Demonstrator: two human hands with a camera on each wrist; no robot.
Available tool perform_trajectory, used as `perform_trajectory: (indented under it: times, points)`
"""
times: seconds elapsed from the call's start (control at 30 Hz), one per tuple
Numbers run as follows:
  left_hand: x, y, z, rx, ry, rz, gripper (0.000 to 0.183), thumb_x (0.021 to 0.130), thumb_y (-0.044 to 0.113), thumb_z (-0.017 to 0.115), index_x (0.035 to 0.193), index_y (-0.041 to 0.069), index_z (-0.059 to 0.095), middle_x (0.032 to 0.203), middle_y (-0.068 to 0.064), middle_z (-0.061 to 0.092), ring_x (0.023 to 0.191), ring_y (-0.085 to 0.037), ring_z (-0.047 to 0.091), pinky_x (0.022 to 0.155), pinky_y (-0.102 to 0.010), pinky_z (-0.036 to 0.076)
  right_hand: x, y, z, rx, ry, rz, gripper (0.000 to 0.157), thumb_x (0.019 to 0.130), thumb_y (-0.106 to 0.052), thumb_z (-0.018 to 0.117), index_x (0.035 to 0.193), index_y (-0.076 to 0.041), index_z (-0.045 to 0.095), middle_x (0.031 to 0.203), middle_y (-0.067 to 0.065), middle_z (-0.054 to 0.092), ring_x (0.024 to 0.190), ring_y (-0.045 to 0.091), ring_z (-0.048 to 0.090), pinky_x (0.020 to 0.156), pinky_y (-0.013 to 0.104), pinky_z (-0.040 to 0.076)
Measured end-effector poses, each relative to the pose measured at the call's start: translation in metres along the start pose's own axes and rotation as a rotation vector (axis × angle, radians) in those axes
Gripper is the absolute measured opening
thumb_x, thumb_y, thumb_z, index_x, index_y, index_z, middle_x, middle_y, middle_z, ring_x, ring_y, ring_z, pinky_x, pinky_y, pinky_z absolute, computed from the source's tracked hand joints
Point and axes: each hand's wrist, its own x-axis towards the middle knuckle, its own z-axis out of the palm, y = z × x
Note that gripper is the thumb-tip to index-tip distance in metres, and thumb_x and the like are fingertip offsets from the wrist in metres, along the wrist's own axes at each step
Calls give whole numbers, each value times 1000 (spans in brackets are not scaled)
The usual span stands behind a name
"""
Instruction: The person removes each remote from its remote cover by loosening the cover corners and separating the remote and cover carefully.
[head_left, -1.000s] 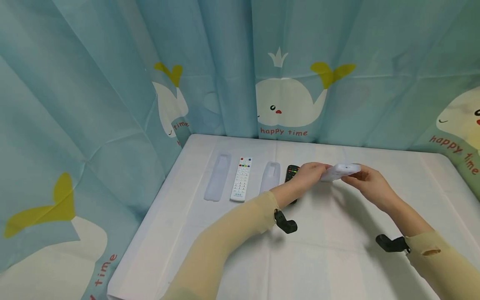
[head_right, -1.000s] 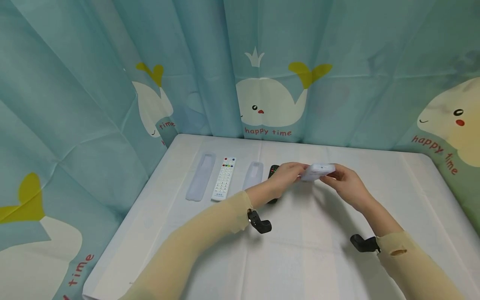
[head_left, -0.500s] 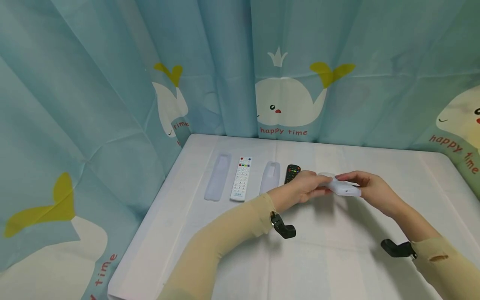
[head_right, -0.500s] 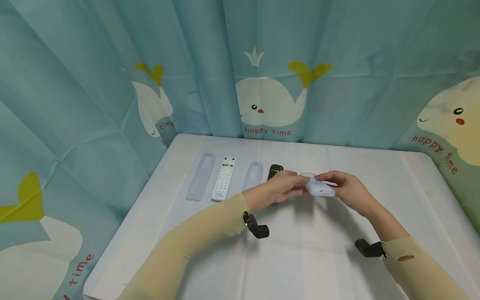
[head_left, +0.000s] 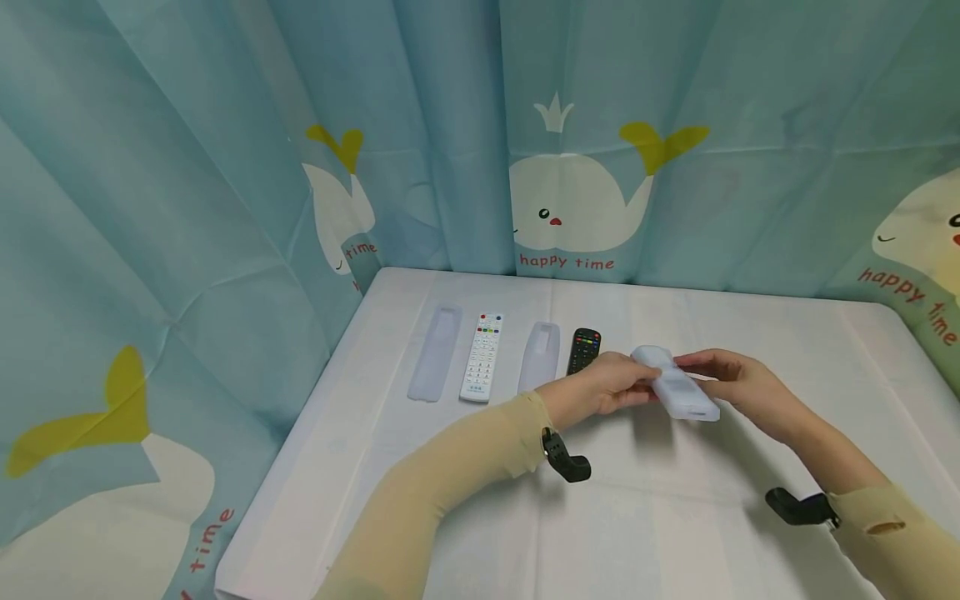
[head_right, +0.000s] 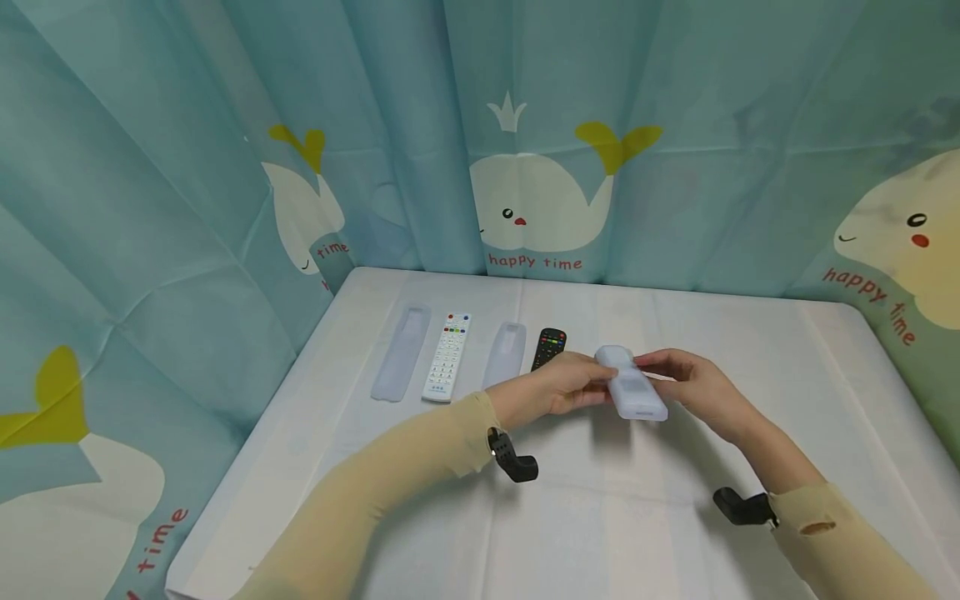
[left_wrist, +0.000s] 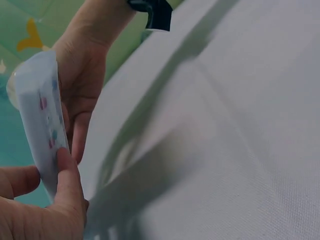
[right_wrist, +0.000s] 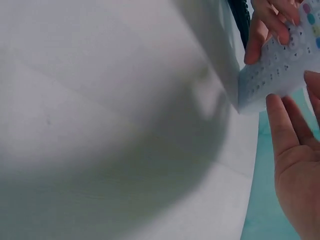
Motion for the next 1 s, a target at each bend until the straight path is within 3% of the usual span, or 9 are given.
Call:
perform_trajectory:
  times: [0.13,0.23,0.43,0.63,1.0]
  points:
    - [0,-2,0,24,-10,-5,12,96,-6,65,107,-10,62,89,-16,67,94,-27,70,91,-41,56,0,2,1,126,-32,11,47,105,-14,57,148,3,45,139,0,56,117,-3,57,89,21,51]
    - [0,-3,0,38,-21,-3,11,96,-6,64,107,-9,63,88,-15,67,93,-27,70,92,-41,56,2,3,1,252,-58,32,53,107,-14,54,151,9,35,138,-7,54,116,-3,59,91,21,53]
    - [0,-5,0,55,-12,-11,14,96,-5,65,110,-8,63,88,-15,68,95,-27,70,93,-42,56,5,0,1,372,-115,169,71,107,-22,56,158,9,18,130,-5,53,108,4,63,89,23,54]
    - [2,-9,0,83,-3,-16,24,96,-7,64,119,-5,62,92,-15,68,101,-32,70,92,-45,56,9,1,3,405,-169,263,74,106,-20,56,158,11,13,124,4,57,101,12,65,87,29,56]
    - [3,-14,-3,108,13,-14,38,95,-9,63,132,-2,58,95,-17,68,105,-37,69,93,-51,54,15,10,10,383,-220,303,71,105,-19,57,152,18,19,120,6,61,100,15,64,86,32,57]
